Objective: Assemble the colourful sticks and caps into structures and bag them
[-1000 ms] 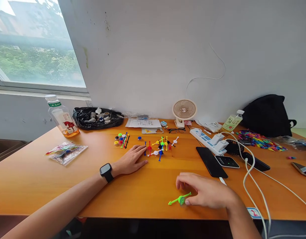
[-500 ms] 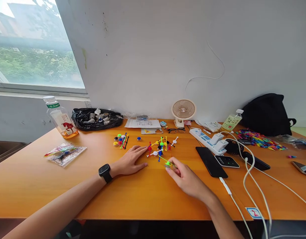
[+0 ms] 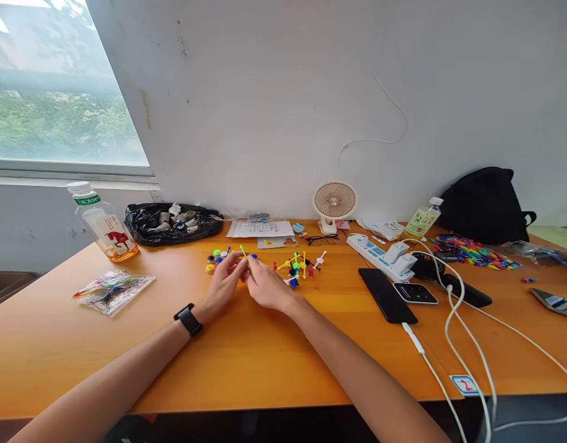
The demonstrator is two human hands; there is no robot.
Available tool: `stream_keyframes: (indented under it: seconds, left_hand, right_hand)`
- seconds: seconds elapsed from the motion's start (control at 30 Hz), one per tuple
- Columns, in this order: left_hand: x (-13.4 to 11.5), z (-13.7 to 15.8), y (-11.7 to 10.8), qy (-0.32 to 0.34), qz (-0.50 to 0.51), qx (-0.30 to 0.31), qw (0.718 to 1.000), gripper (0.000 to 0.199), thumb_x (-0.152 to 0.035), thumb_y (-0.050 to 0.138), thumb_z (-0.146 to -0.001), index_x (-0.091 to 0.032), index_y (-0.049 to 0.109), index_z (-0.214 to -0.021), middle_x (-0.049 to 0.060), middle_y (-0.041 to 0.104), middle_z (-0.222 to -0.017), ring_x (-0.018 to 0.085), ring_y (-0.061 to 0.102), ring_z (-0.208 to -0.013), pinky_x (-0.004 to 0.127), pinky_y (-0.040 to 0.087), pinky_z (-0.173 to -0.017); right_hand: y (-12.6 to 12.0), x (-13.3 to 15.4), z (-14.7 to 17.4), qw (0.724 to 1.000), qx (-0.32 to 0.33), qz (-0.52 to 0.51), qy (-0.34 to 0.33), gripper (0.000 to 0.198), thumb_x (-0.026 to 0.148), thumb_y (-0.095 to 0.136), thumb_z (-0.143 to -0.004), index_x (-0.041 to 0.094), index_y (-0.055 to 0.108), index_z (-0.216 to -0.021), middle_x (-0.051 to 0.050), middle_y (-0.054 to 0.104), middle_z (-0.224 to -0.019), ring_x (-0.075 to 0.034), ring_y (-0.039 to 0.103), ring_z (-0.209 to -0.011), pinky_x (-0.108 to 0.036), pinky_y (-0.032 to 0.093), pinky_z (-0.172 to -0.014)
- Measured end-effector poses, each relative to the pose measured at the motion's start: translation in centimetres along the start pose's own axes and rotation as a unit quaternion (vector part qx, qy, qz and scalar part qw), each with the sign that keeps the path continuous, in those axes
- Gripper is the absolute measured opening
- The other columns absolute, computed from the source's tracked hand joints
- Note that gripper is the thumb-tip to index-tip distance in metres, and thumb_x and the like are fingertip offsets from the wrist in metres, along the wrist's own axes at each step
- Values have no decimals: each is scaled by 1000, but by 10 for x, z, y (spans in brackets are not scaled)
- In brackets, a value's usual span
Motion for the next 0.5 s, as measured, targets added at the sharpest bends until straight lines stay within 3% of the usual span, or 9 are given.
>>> stream_keyframes:
  seconds: [0.1,0.2,0.37,0.5]
  left_hand:
    - [2,-5,-11,4,-86,-18,996,35,-52,56,-100,-18,62,-101,0,60,-78,15,57,-68,27,45,-63]
    - [-4,-4,-9,44,-256,21,966,24,-35,48,-103,-19,59,-89,1,61,-77,16,54,-70,29,41,-66]
    - [-8,10,19,127,-411,154,890,26,-29,40,-107,-21,53,-86,4,63,-85,22,56,-81,35,42,-77]
    - [-8,12,25,145,-442,170,869,35,-31,29,-111,-22,49,-84,5,60,-84,23,52,-80,37,43,-80]
  right_hand:
    - [4,3,9,999,7,34,-34,43,28,55,-102,18,52,-143,-16,65,-129,-29,62,-116,-42,49,-99]
    - [-4,3,20,998,-22,16,-57,54,23,60,-97,19,49,-150,-14,65,-128,-27,61,-115,-44,49,-103]
    - [-41,-16,21,992,-105,-39,-61,32,18,47,-100,21,66,-126,-8,68,-104,-23,64,-98,-39,51,-92]
    - [-86,-66,19,979,-203,-19,-15,35,13,41,-94,20,69,-113,-7,69,-95,-23,64,-93,-37,49,-88]
Point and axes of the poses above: each hand's wrist, its own z-axis away from the middle knuckle, its own y-axis out of the palm, x = y × z, the point moved 9 cm from there along -z, towards the middle knuckle
